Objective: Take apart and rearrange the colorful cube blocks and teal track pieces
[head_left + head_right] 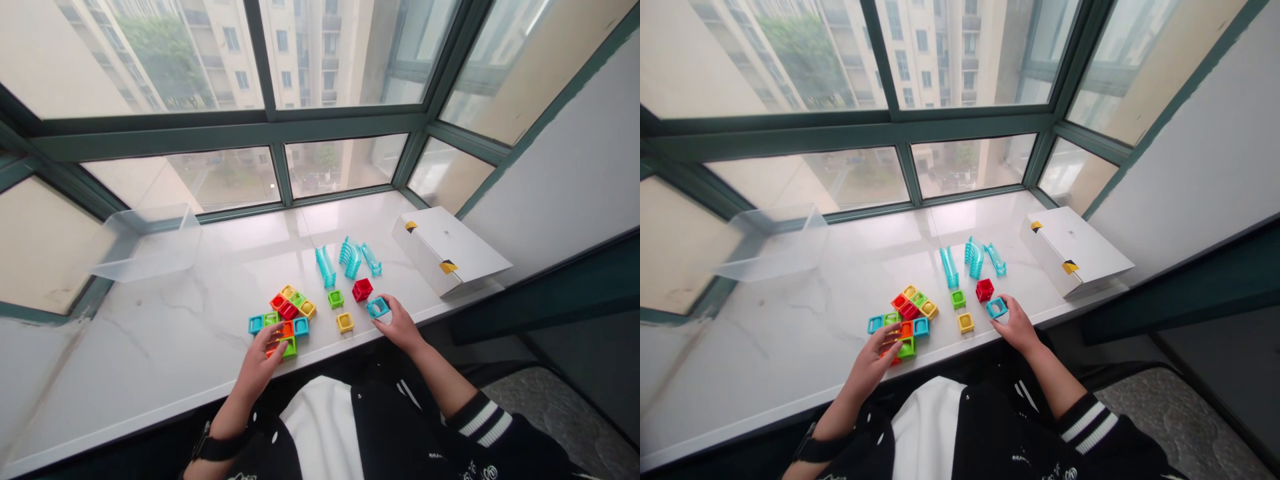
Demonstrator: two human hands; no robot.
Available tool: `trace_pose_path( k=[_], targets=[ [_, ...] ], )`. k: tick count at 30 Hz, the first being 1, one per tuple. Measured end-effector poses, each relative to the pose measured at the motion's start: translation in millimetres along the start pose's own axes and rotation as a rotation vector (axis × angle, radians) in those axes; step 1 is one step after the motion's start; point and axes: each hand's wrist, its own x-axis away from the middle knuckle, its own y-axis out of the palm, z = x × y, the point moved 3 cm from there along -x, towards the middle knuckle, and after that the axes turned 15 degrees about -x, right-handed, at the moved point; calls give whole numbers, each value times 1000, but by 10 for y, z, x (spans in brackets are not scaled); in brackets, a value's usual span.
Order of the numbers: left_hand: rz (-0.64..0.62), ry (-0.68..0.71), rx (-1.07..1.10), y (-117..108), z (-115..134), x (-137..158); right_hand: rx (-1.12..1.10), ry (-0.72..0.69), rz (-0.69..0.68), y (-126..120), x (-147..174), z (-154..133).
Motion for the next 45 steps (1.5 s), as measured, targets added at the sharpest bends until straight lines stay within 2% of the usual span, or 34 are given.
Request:
trace_pose_path(
  k=[4,7,11,14,20,24,34,45],
  targets=[
    [0,-7,-11,-12,-5,6,57,74,33,27,-28,386],
    [-9,-8,-18,-15,-25,6,91,122,101,-64,-136,605],
    [-6,-8,-23,-12,-59,-1,143,193,171,-205,-350,821],
    [-2,-11,-22,-8,-69,-6,174,187,171,-208,-485,918],
    [-2,-28,-27,-13,-69,-5,183,67,190,-63,-573,1063],
    [-2,-39,-16,-4,-79,-15,199,37,205,-33,-581,1149],
    [-28,-48,15,93,-79,-19,246,-1,211,-19,-583,1168],
    [-10,-48,17,76,-65,-5,260,28,198,-22,-584,1191]
  ],
)
